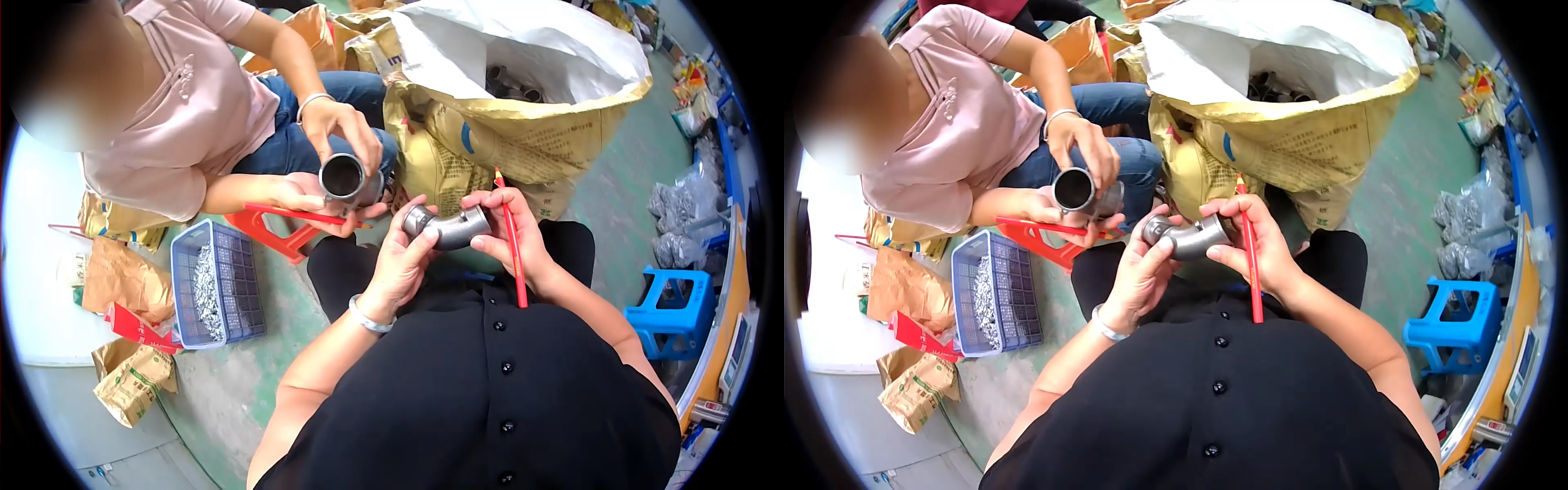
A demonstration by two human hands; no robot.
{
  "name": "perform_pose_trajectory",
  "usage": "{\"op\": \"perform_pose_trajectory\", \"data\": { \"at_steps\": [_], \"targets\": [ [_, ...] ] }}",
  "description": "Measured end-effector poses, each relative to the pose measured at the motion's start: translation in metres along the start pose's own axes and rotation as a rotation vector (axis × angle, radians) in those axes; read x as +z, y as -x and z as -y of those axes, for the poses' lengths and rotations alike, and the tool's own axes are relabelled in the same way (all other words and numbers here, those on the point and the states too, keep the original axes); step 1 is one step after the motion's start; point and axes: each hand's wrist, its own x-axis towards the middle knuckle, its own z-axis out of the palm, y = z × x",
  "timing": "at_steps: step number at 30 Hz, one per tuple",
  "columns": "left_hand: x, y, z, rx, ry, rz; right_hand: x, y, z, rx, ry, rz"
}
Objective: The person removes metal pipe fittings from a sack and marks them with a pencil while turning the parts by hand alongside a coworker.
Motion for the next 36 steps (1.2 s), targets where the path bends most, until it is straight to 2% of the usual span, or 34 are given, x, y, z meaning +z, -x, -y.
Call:
{"op": "perform_pose_trajectory", "data": {
  "at_steps": [5, 17, 22, 24, 26, 29, 36],
  "targets": [
    [-0.001, -0.008, -0.004, -0.037, -0.016, -0.077, -0.005, -0.003, -0.007, 0.005, 0.039, 0.028],
    [-0.004, -0.015, -0.005, -0.035, 0.056, -0.051, 0.001, -0.008, 0.002, 0.056, 0.046, 0.002],
    [-0.007, -0.017, 0.001, -0.205, 0.359, -0.010, 0.009, -0.016, 0.011, -0.014, 0.054, 0.049],
    [-0.013, -0.020, 0.005, -0.358, 0.581, 0.109, 0.013, -0.021, 0.012, -0.088, 0.128, 0.086],
    [-0.003, -0.019, 0.004, -0.407, 0.637, 0.163, 0.023, -0.025, 0.016, -0.101, 0.133, 0.103],
    [0.003, -0.020, 0.005, -0.381, 0.547, 0.100, 0.029, -0.027, 0.021, -0.012, 0.131, 0.171],
    [0.011, -0.022, -0.001, -0.369, 0.533, 0.106, 0.031, -0.026, 0.022, -0.054, 0.185, 0.183]
  ]
}}
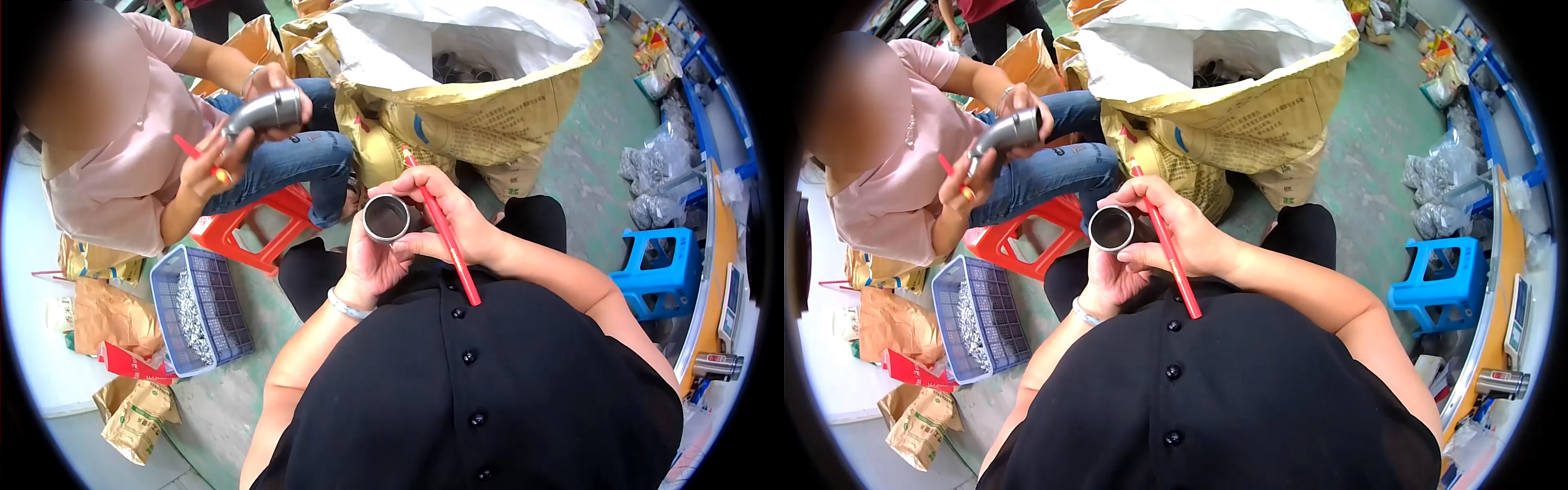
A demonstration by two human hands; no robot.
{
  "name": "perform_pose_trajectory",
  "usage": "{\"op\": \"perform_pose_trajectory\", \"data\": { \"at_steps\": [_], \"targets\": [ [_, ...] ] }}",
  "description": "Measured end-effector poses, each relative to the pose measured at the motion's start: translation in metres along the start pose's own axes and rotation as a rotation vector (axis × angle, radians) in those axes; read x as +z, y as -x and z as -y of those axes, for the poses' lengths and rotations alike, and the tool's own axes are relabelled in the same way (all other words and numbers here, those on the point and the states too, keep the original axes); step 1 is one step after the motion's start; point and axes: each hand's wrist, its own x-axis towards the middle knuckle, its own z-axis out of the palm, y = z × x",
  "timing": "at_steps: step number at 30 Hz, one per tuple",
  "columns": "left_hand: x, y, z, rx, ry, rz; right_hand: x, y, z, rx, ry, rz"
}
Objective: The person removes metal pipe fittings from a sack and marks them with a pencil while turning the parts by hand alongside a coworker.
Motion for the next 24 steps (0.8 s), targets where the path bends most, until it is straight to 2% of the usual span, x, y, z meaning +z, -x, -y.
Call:
{"op": "perform_pose_trajectory", "data": {
  "at_steps": [2, 3, 17, 20, 24],
  "targets": [
    [-0.001, 0.001, -0.001, -0.014, -0.013, 0.015, 0.000, -0.001, 0.002, -0.003, -0.026, 0.017],
    [0.014, 0.002, 0.001, 0.016, -0.045, -0.146, 0.001, -0.001, 0.002, -0.007, -0.052, -0.002],
    [0.009, -0.004, -0.003, -0.009, -0.090, -0.069, -0.002, 0.004, 0.006, -0.063, -0.011, -0.055],
    [0.008, -0.003, -0.004, -0.038, -0.058, -0.002, -0.004, 0.007, 0.005, -0.092, 0.041, -0.092],
    [0.006, -0.004, -0.004, -0.036, -0.060, -0.003, -0.010, 0.008, 0.006, -0.179, 0.310, -0.112]
  ]
}}
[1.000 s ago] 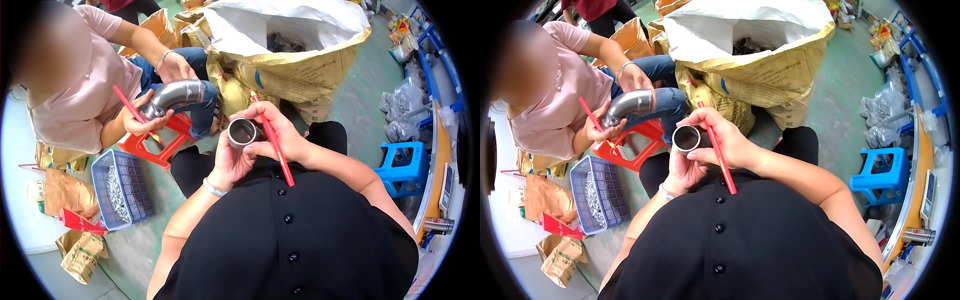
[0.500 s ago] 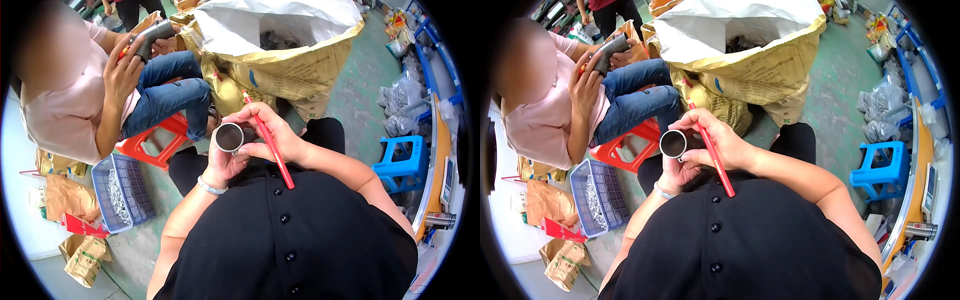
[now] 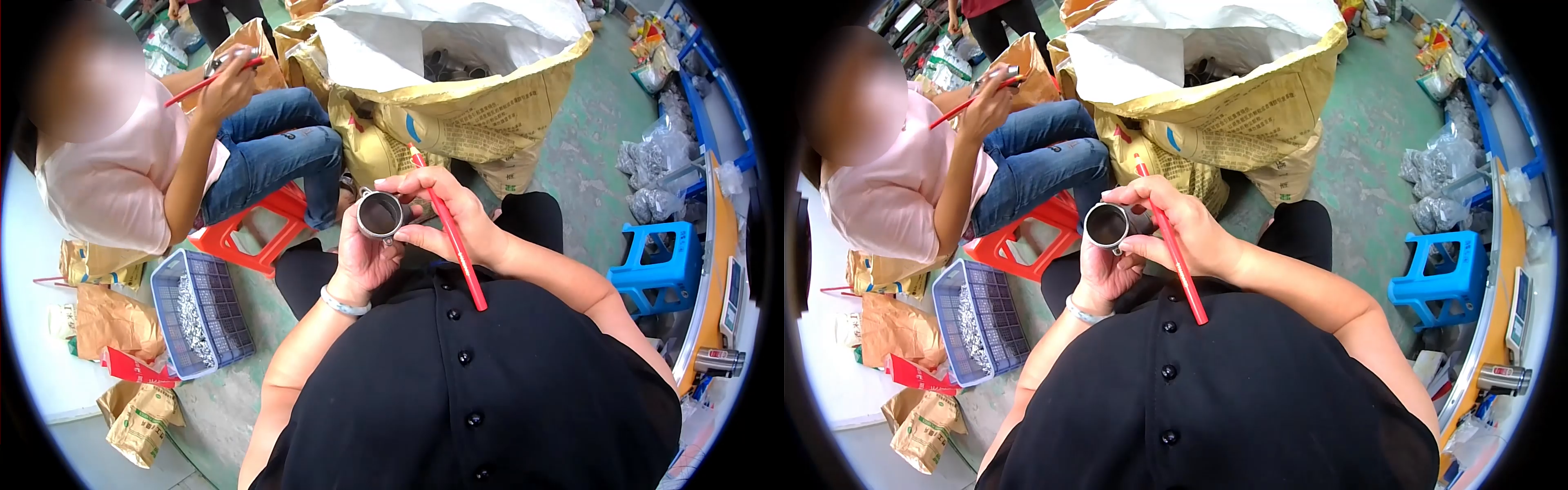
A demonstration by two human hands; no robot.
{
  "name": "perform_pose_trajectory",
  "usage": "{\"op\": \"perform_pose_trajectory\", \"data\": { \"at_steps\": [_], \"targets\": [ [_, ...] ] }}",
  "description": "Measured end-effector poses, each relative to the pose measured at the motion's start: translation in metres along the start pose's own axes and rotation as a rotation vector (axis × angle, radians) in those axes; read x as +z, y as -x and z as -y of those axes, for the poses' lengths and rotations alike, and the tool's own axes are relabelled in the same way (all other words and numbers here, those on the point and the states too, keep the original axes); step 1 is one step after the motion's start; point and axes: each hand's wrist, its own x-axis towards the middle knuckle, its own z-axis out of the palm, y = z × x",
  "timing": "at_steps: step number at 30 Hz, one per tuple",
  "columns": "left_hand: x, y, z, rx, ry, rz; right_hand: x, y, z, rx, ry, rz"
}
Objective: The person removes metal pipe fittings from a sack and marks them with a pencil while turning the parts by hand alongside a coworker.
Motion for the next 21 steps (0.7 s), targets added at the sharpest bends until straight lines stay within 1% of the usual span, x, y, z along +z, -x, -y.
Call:
{"op": "perform_pose_trajectory", "data": {
  "at_steps": [2, 5, 7, 11, 14, 16, 17, 20, 21],
  "targets": [
    [-0.002, -0.001, -0.001, 0.009, 0.000, -0.010, -0.005, -0.002, 0.004, 0.003, 0.094, 0.045],
    [-0.002, -0.001, 0.000, 0.040, -0.022, -0.061, -0.006, -0.005, -0.004, -0.115, 0.188, 0.003],
    [-0.002, 0.000, 0.000, 0.060, -0.050, -0.098, -0.007, -0.010, -0.002, -0.161, 0.253, 0.036],
    [-0.001, 0.000, 0.000, 0.071, -0.036, -0.106, -0.010, -0.019, 0.003, -0.247, 0.413, 0.132],
    [0.002, 0.002, -0.002, 0.079, -0.043, -0.153, -0.012, -0.021, 0.003, -0.246, 0.358, 0.157],
    [0.001, 0.004, -0.005, 0.077, -0.079, -0.213, -0.016, -0.021, 0.007, -0.182, 0.298, 0.206],
    [-0.005, 0.003, -0.007, 0.080, -0.071, -0.172, -0.019, -0.020, 0.009, -0.150, 0.269, 0.229],
    [-0.010, 0.003, -0.010, 0.178, -0.102, -0.232, -0.027, -0.015, 0.009, -0.130, 0.282, 0.180],
    [-0.011, 0.004, -0.011, 0.219, -0.113, -0.246, -0.030, -0.014, 0.001, -0.219, 0.325, 0.146]
  ]
}}
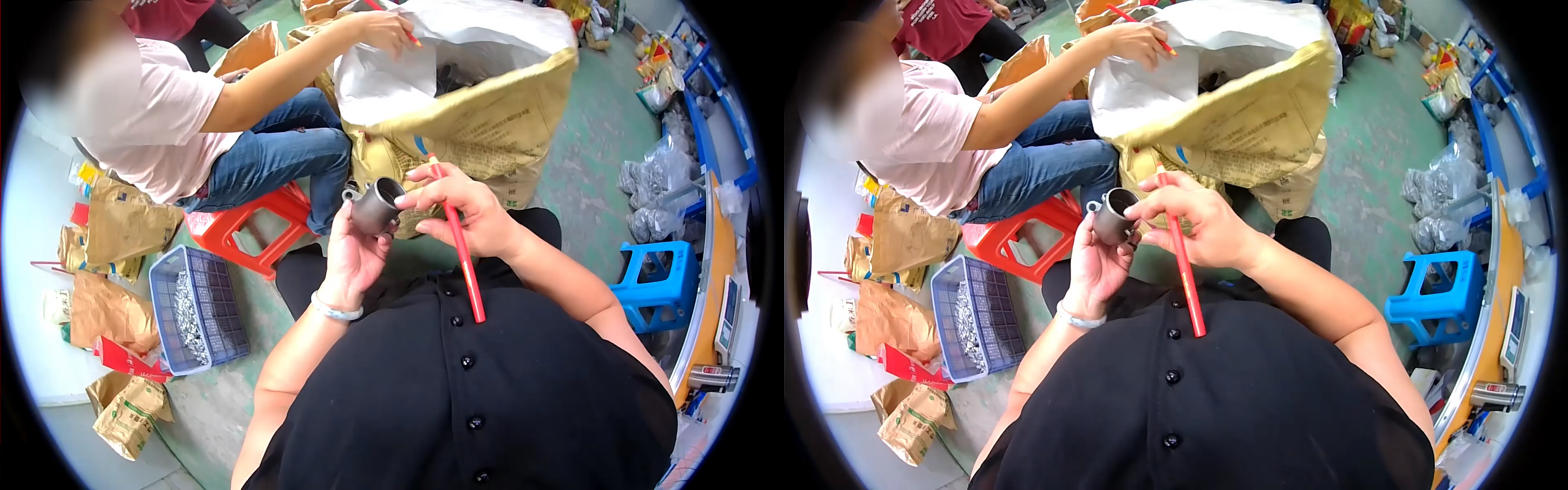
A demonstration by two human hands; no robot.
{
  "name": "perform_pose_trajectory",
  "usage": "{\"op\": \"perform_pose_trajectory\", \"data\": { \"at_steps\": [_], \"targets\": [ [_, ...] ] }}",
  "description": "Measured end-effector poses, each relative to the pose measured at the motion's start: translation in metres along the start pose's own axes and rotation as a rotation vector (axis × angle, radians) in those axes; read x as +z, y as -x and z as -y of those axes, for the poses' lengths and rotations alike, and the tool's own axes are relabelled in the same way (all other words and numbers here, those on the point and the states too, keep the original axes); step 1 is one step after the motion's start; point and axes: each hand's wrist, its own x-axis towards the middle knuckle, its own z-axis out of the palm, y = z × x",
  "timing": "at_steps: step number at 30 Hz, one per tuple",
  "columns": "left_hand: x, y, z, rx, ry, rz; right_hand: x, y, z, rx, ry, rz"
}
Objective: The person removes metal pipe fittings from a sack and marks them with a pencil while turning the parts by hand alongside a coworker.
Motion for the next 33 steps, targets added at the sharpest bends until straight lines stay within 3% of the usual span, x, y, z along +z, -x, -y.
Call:
{"op": "perform_pose_trajectory", "data": {
  "at_steps": [4, 8, 11, 15, 16, 19, 33],
  "targets": [
    [-0.002, 0.003, -0.005, 0.318, -0.107, -0.018, 0.012, 0.012, 0.001, 0.516, -0.518, -0.190],
    [0.018, 0.016, -0.005, 0.617, -0.483, 0.018, 0.020, 0.014, -0.009, 0.717, -0.870, -0.102],
    [0.022, 0.018, -0.005, 0.979, -0.865, 0.115, 0.030, 0.018, -0.014, 0.789, -1.053, -0.206],
    [0.032, 0.026, -0.003, 1.112, -1.070, 0.159, 0.038, 0.023, -0.029, 0.679, -1.363, -0.178],
    [0.030, 0.024, -0.004, 1.178, -1.130, 0.259, 0.040, 0.025, -0.035, 0.633, -1.390, -0.146],
    [0.025, 0.023, -0.001, 1.288, -1.301, 0.254, 0.041, 0.024, -0.040, 0.592, -1.480, -0.104],
    [0.027, 0.028, 0.006, 1.319, -1.360, 0.405, 0.026, 0.018, -0.031, 0.580, -1.505, -0.118]
  ]
}}
